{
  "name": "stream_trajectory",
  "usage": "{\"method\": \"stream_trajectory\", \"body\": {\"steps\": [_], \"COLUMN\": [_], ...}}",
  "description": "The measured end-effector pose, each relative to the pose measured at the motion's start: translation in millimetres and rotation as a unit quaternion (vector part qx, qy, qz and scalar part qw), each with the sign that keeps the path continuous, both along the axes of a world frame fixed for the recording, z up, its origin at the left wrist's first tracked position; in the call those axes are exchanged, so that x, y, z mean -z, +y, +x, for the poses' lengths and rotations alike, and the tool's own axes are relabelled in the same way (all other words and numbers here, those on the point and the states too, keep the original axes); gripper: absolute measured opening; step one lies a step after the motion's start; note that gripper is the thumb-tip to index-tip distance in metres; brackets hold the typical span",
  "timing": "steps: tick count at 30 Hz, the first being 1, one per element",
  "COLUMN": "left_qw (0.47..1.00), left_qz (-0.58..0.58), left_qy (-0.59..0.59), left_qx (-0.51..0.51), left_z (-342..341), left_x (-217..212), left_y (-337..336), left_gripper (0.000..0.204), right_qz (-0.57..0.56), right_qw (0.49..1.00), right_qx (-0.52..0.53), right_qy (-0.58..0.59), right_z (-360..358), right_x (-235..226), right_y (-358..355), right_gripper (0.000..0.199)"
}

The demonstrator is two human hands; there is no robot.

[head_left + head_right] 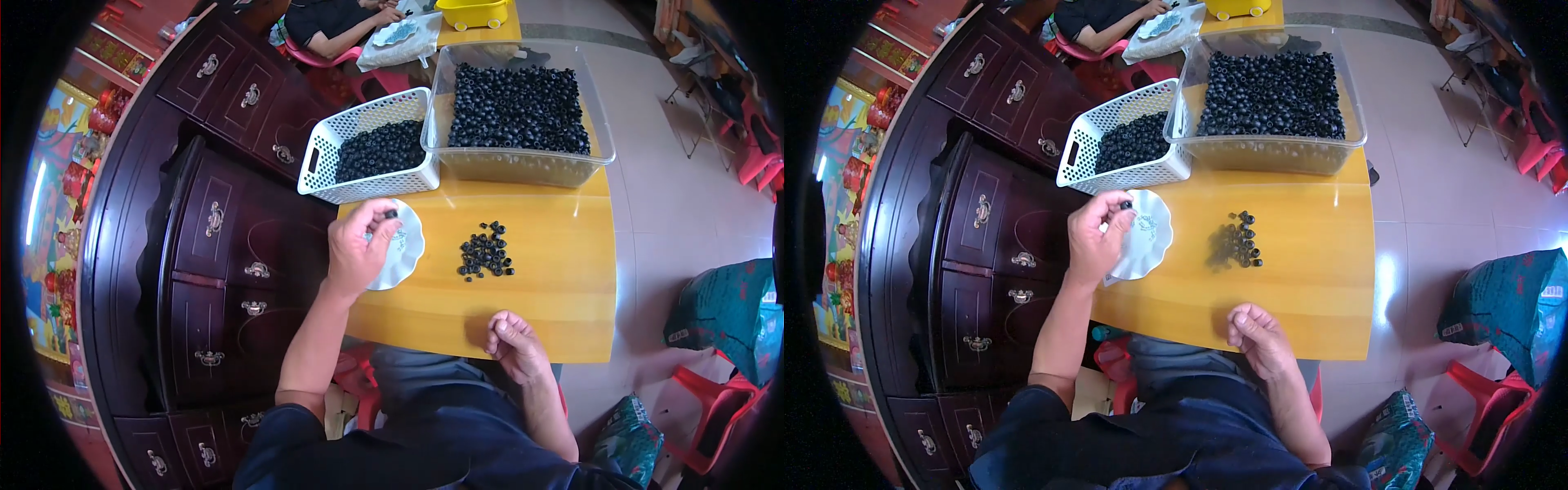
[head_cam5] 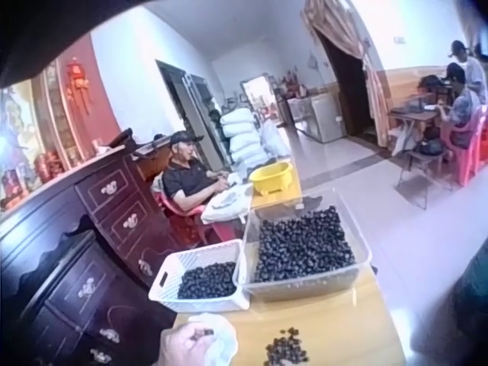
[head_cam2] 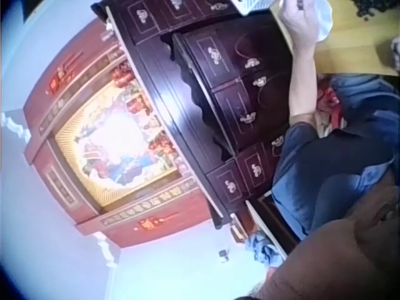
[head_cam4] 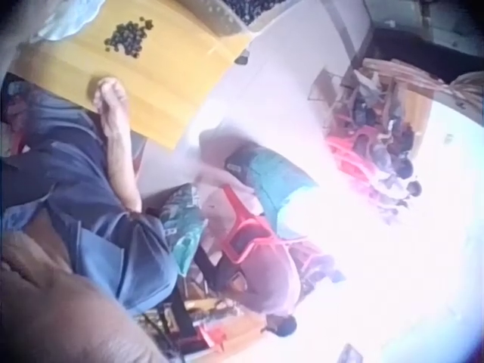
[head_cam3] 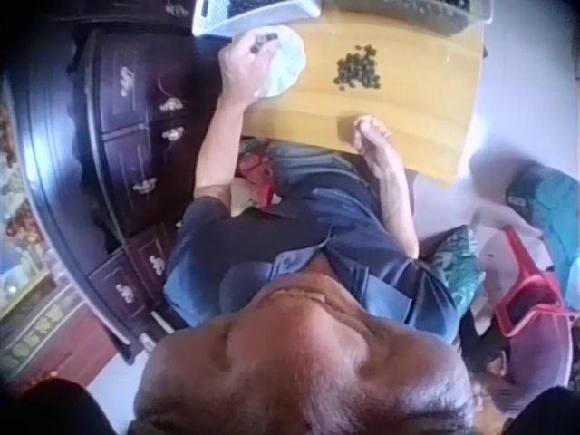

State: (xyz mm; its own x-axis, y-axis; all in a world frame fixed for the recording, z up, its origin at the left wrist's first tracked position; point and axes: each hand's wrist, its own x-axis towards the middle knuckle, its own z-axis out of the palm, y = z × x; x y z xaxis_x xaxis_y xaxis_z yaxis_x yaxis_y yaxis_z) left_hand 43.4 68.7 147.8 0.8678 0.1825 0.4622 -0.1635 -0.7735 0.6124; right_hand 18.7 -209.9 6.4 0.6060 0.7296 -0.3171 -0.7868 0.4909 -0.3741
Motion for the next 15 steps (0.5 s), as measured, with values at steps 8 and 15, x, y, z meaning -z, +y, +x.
{"method": "stream_trajectory", "body": {"steps": [8,15], "left_qw": [0.973,0.962], "left_qz": [-0.209,-0.208], "left_qy": [-0.044,-0.087], "left_qx": [0.091,0.156], "left_z": [2,0], "left_x": [-8,-29], "left_y": [1,-13], "left_gripper": [0.013,0.015], "right_qz": [-0.026,-0.041], "right_qw": [1.000,0.999], "right_qx": [0.009,0.009], "right_qy": [0.003,-0.022], "right_z": [1,3], "right_x": [-1,-2], "right_y": [-5,-1], "right_gripper": [0.017,0.015]}}
